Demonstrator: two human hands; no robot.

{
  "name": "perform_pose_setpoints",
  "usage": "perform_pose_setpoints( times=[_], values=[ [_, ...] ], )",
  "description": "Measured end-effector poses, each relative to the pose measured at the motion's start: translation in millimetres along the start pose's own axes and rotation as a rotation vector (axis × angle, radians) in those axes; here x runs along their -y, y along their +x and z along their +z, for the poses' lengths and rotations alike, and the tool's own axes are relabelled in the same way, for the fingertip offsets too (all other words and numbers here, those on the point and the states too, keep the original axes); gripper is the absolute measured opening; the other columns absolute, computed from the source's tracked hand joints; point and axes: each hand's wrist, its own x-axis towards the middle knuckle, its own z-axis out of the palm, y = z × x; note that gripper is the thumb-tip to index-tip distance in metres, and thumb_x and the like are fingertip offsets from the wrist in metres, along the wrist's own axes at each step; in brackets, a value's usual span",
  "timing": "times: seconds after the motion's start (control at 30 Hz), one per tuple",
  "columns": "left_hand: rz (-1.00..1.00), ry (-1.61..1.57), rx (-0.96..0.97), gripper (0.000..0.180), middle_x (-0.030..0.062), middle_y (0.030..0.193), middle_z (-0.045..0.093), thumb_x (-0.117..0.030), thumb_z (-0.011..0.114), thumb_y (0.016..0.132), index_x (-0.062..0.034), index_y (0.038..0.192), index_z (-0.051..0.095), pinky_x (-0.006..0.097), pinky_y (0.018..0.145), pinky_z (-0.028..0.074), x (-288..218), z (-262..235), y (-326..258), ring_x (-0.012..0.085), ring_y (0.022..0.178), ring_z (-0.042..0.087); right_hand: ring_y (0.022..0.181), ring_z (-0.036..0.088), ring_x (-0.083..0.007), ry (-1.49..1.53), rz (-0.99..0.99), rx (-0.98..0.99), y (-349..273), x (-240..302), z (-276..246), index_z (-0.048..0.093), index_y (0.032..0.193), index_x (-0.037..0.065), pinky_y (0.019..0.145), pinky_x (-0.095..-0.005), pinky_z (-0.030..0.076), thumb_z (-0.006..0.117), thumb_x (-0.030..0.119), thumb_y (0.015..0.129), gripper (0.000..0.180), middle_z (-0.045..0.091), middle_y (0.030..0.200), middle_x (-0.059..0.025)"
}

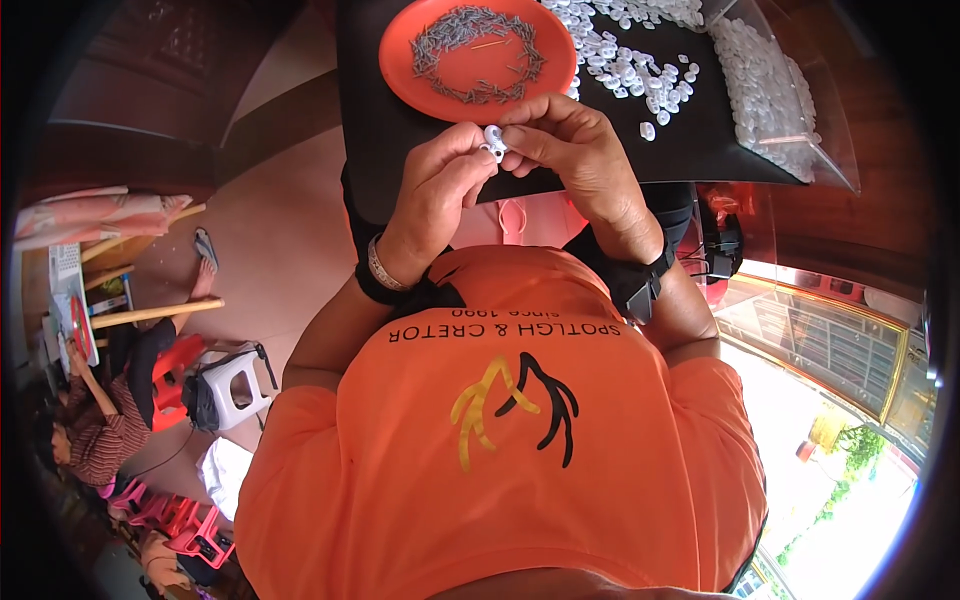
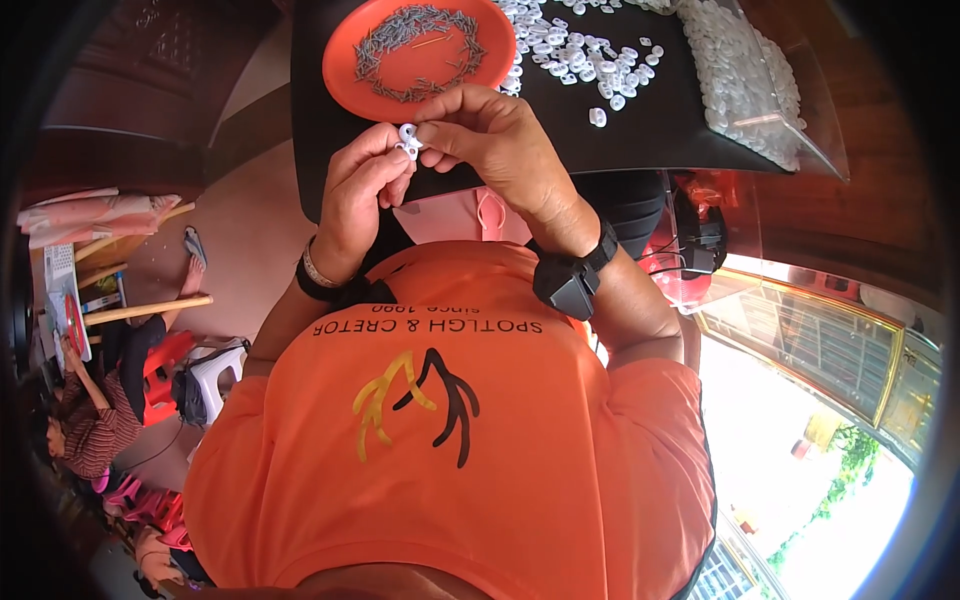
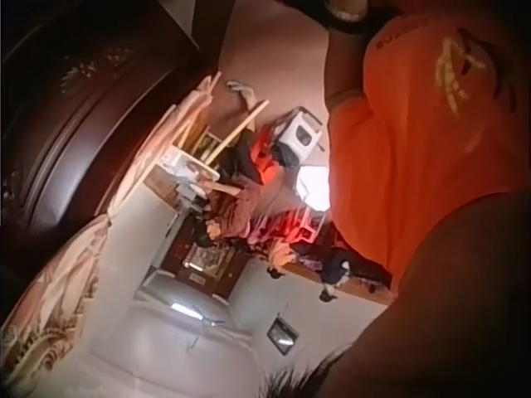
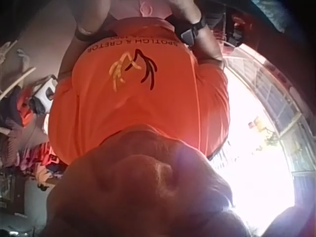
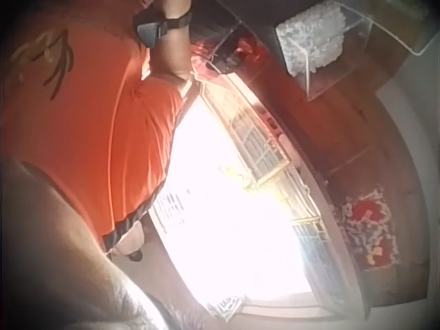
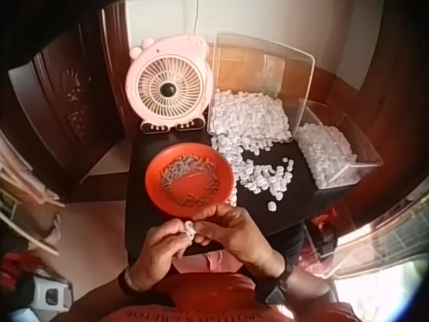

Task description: Manually inserting metal pins into small white plastic connectors at a workbench.

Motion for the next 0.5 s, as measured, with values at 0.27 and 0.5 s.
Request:
perform_pose_setpoints(
  times=[0.27,0.5],
  values=[
    [-0.013,-0.012,0.009,0.019,-0.0003,0.06,0.044,-0.017,0.046,0.087,-0.0029,0.075,0.05,0.021,0.047,0.026,0.2,-4.1,-2.1,0.0059,0.051,0.036,0.069,0.059,-0.0073,0.086,0.129,-0.058,-0.8,5.4,0.3,0.063,0.101,0.001,0.068,-0.0213,0.049,0.059,0.009,0.088,0.015,0.064,0.084,-0.002],
    [-0.025,-0.069,0.028,0.019,0.0003,0.06,0.044,-0.018,0.046,0.087,-0.003,0.075,0.05,0.022,0.048,0.027,0.6,-0.4,-1.1,0.0066,0.052,0.036,0.07,0.058,-0.0061,-0.144,-0.052,0.015,-3.4,-2.3,7.6,0.063,0.105,0.001,0.067,-0.0202,0.05,0.055,0.007,0.091,0.017,0.064,0.083,-0.0004]
  ],
)
